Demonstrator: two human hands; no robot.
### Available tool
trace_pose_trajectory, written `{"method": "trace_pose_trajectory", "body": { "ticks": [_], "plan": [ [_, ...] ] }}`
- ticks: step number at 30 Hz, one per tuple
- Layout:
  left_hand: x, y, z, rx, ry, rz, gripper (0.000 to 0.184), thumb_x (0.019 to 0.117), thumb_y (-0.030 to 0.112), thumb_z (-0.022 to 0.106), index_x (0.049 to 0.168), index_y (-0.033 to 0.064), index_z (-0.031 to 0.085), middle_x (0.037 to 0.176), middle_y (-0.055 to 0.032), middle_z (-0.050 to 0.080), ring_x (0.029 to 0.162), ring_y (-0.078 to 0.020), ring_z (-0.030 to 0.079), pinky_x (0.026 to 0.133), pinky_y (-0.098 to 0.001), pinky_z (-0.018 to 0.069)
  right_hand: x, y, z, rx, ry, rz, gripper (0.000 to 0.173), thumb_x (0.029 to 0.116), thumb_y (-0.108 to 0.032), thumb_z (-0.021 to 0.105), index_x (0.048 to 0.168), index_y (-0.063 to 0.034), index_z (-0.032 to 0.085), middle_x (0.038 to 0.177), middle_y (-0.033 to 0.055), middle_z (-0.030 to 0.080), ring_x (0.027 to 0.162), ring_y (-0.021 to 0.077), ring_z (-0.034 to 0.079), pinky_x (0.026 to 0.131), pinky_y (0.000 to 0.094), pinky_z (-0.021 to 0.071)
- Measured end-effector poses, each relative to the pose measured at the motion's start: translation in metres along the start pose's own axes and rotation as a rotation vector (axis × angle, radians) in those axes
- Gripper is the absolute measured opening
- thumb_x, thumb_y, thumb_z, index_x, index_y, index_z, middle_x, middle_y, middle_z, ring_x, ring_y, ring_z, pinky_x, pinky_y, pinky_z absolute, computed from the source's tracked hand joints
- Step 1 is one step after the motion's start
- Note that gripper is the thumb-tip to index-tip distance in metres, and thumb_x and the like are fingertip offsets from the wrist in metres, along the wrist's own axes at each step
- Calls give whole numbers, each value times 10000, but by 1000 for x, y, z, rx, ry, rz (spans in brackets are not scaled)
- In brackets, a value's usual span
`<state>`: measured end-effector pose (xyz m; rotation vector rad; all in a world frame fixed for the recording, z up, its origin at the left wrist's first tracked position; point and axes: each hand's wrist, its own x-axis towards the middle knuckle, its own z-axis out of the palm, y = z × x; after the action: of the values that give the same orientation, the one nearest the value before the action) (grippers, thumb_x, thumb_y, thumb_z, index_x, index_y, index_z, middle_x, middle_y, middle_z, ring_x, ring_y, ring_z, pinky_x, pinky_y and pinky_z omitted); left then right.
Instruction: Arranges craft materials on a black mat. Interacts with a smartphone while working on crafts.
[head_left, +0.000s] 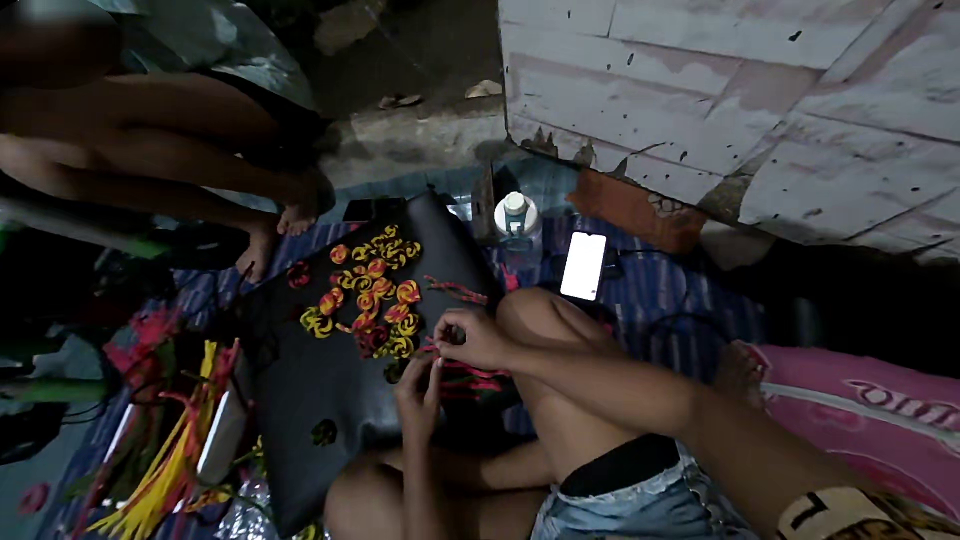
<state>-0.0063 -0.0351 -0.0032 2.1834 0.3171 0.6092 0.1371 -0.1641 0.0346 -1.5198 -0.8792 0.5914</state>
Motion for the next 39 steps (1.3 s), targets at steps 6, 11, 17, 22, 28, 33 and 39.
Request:
{"method": "trace_pose_trajectory", "body": {
  "ticks": [6, 11, 17, 22, 28, 33, 39],
  "plan": [
    [0, -1, -1, 6, 4, 47, 234, 998, 115, 590, 1003, -76, 725, 907, -75, 703, 782, 45, 620, 737, -108, 517, 2, -7, -6, -54, -45, 69, 225, 944, -136, 658, 1078, 41, 696, 1101, 185, 675, 968, 243, 649, 868, 391, 525],
    [1, 1, -2, 21, 20, 72, 223, 989, 107, 605, 993, -78, 729, 888, -77, 692, 779, 47, 606, 727, -95, 502, 2, -3, -1, -51, -5, 24, 204, 936, -114, 649, 1058, 29, 729, 1057, 170, 706, 940, 234, 668, 850, 386, 536],
    [1, -1, -4, 28, 28, 82, 231, 997, 105, 589, 987, -81, 726, 872, -72, 682, 785, 36, 610, 736, -101, 504, 2, -6, -2, -46, -13, 40, 209, 966, -125, 639, 1081, 18, 738, 1069, 161, 716, 940, 225, 669, 859, 387, 536],
    [1, 1, -5, 26, 26, 68, 241, 999, 109, 590, 993, -92, 721, 862, -74, 680, 775, 32, 606, 729, -107, 502, 3, -12, -4, -53, -50, 81, 216, 989, -126, 631, 1112, 21, 731, 1111, 171, 711, 986, 251, 668, 896, 415, 529],
    [2, 2, -4, 35, 22, 67, 246, 1006, 113, 584, 986, -94, 715, 862, -69, 679, 774, 31, 613, 735, -114, 513, 4, -9, -3, -31, -36, 56, 201, 981, -115, 646, 1093, 24, 737, 1089, 167, 717, 970, 249, 684, 889, 421, 545],
    [3, 3, -4, 51, 16, 74, 251, 1005, 112, 583, 968, -99, 715, 842, -79, 677, 767, 25, 616, 732, -116, 512, 5, -10, -3, -47, -54, 68, 191, 985, -117, 645, 1091, 13, 737, 1089, 160, 715, 983, 246, 687, 893, 430, 549],
    [3, 2, -3, 34, 22, 78, 244, 1002, 107, 584, 976, -100, 710, 824, -61, 663, 748, 49, 596, 711, -95, 495, 4, -10, -3, -44, -34, 42, 181, 978, -99, 651, 1078, 22, 741, 1084, 171, 713, 978, 259, 688, 886, 443, 550]
  ]
}}
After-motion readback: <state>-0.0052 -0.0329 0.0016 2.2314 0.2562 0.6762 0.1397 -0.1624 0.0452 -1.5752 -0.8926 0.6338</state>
